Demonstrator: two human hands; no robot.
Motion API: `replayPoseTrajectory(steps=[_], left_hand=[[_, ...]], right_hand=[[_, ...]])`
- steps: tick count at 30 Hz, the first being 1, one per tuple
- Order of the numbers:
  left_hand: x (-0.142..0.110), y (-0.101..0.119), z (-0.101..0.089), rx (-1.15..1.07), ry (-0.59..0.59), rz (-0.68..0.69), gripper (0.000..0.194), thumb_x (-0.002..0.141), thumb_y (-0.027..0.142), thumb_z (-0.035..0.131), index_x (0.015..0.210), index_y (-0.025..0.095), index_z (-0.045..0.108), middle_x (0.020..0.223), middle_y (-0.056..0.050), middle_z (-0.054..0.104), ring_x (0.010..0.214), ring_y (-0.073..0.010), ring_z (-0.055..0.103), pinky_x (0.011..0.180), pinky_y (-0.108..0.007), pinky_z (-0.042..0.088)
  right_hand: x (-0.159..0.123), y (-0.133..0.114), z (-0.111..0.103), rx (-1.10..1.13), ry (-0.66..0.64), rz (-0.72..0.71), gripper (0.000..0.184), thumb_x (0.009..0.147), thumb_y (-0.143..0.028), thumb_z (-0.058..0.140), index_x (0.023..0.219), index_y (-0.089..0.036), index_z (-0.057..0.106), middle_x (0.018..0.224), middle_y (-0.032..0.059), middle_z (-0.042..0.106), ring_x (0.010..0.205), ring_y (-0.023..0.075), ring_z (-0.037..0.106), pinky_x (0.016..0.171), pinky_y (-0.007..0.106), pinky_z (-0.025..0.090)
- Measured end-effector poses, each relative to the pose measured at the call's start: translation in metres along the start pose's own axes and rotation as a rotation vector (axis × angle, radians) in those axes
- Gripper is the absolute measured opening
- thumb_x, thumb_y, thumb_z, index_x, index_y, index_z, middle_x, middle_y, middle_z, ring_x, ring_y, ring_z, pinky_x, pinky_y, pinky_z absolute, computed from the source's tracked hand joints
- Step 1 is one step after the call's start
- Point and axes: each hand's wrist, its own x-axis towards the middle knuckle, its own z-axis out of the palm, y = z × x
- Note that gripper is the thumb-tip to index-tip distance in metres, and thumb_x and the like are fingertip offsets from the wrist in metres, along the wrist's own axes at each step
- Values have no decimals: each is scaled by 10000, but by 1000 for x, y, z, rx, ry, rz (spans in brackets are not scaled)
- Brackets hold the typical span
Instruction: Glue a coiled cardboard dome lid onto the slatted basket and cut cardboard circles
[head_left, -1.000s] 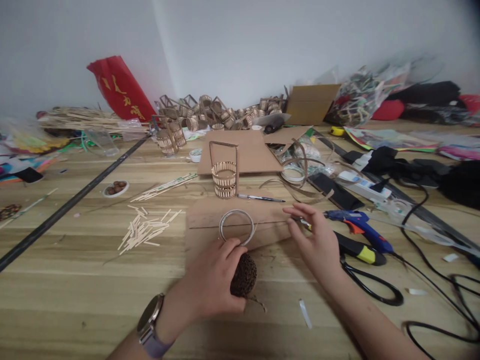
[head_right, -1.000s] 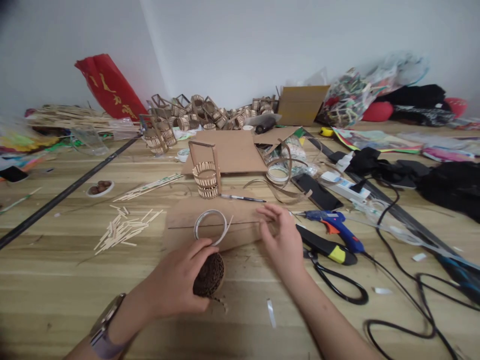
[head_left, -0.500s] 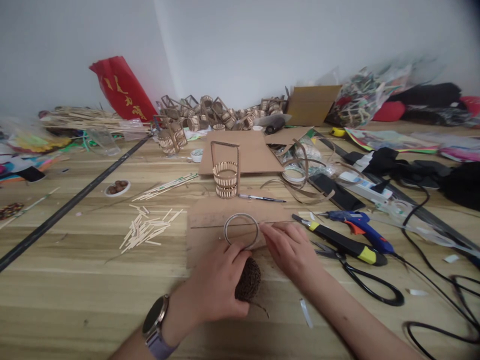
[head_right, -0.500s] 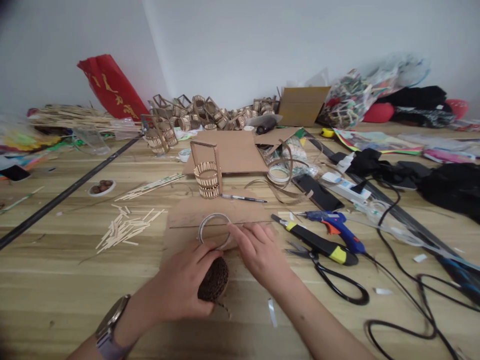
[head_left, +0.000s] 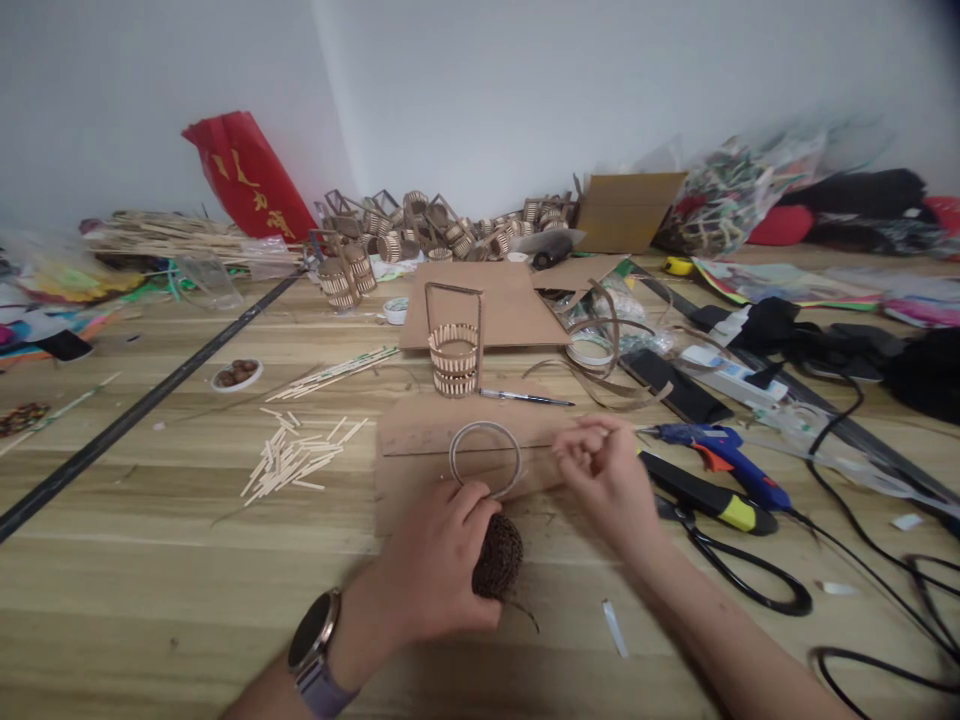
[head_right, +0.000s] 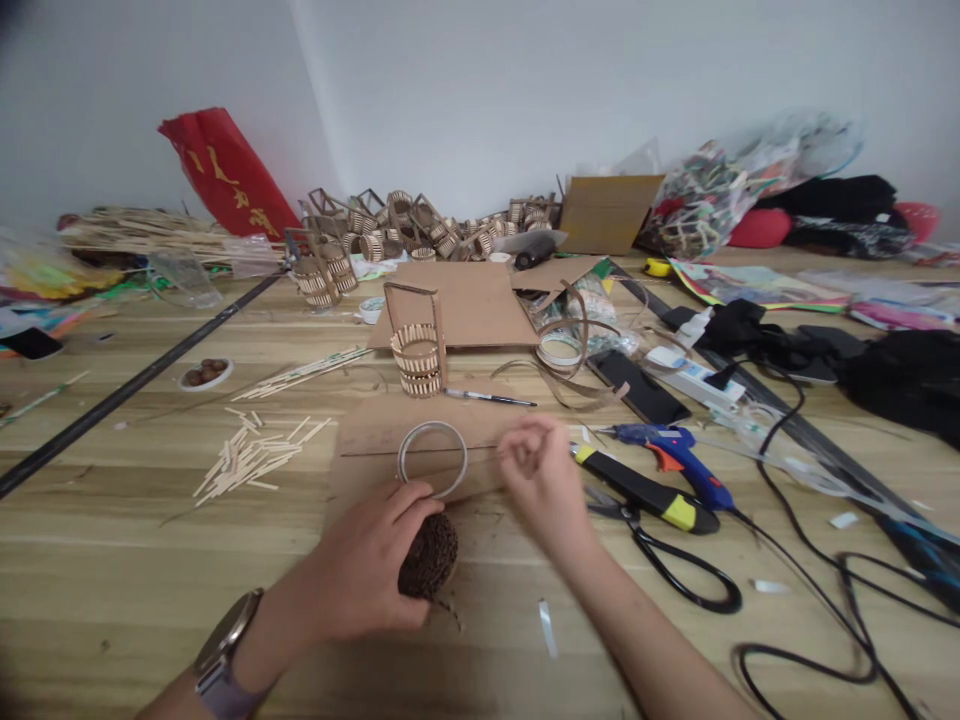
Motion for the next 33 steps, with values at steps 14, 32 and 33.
replayPoseTrajectory(steps=[14,32,33], left_hand=[[6,-9,1,-311,430,-151,798,653,457,812,1291,184,419,1455,-199,348,1346,-378,406,1095,-537,380],[9,-7,13,-694,439,-191,691,682,427,799,1249,217,465,1290,-121,489,1182,-307,545,1023,-497,448],[9,-7,13,-703,438,-198,685,682,424,799,1245,218,468,1284,-118,493,1175,-305,550,1020,-497,449]], right_hand=[[-27,-31,5,441,-165,60,398,853,-345,685,1218,-353,526,1066,63,699,943,230,662,793,396,534],[-39,-53,13,1089,-327,581,359,727,-262,847,1055,-292,705,838,-21,730,796,99,621,756,202,466],[-39,-53,13,1087,-331,568,353,733,-259,842,1056,-295,705,841,-21,730,798,100,623,754,204,468]])
